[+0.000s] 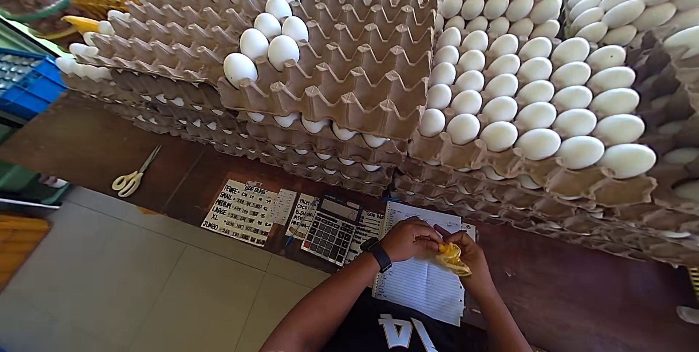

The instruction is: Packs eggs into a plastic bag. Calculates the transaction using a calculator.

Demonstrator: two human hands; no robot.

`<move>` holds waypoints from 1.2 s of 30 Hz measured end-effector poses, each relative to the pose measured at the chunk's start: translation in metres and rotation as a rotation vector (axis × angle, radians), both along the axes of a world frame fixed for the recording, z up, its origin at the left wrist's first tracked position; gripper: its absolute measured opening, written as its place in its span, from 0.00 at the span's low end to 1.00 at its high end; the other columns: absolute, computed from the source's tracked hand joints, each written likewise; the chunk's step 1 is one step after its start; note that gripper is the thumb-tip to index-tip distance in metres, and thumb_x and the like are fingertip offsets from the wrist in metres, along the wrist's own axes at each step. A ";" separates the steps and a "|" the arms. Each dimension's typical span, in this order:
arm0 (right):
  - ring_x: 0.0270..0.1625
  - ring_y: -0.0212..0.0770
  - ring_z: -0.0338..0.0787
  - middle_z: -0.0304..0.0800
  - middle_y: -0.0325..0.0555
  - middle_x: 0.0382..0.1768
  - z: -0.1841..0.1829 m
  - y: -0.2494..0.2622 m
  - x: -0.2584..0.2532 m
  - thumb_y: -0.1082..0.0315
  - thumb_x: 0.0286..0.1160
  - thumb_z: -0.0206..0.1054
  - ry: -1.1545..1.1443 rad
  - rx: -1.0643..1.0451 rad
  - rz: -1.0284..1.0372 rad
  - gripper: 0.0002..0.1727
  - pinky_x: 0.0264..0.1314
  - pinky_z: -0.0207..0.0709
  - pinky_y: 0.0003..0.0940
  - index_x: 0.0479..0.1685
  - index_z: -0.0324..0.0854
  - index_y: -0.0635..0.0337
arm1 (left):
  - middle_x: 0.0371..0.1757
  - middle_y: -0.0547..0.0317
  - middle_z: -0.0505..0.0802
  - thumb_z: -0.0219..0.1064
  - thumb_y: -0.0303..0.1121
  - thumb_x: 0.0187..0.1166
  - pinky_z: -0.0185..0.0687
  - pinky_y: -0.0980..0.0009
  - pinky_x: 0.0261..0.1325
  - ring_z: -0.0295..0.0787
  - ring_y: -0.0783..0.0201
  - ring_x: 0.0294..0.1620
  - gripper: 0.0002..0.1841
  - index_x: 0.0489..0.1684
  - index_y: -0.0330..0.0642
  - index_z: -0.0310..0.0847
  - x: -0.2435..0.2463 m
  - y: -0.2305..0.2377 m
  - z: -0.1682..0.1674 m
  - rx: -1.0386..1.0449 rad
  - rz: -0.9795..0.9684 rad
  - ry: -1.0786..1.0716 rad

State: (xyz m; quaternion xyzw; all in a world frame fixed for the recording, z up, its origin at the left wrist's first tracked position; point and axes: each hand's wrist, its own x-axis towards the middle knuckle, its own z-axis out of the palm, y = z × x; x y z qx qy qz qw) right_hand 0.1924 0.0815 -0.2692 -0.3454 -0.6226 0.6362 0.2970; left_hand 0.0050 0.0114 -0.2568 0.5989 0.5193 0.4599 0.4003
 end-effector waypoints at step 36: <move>0.82 0.51 0.76 0.73 0.68 0.80 -0.020 0.020 -0.021 0.68 0.88 0.61 -0.522 0.059 -0.161 0.30 0.84 0.67 0.42 0.87 0.61 0.70 | 0.75 0.48 0.86 0.61 0.15 0.73 0.71 0.37 0.71 0.75 0.37 0.79 0.29 0.70 0.54 0.88 -0.108 -0.185 -0.067 -0.601 0.721 0.876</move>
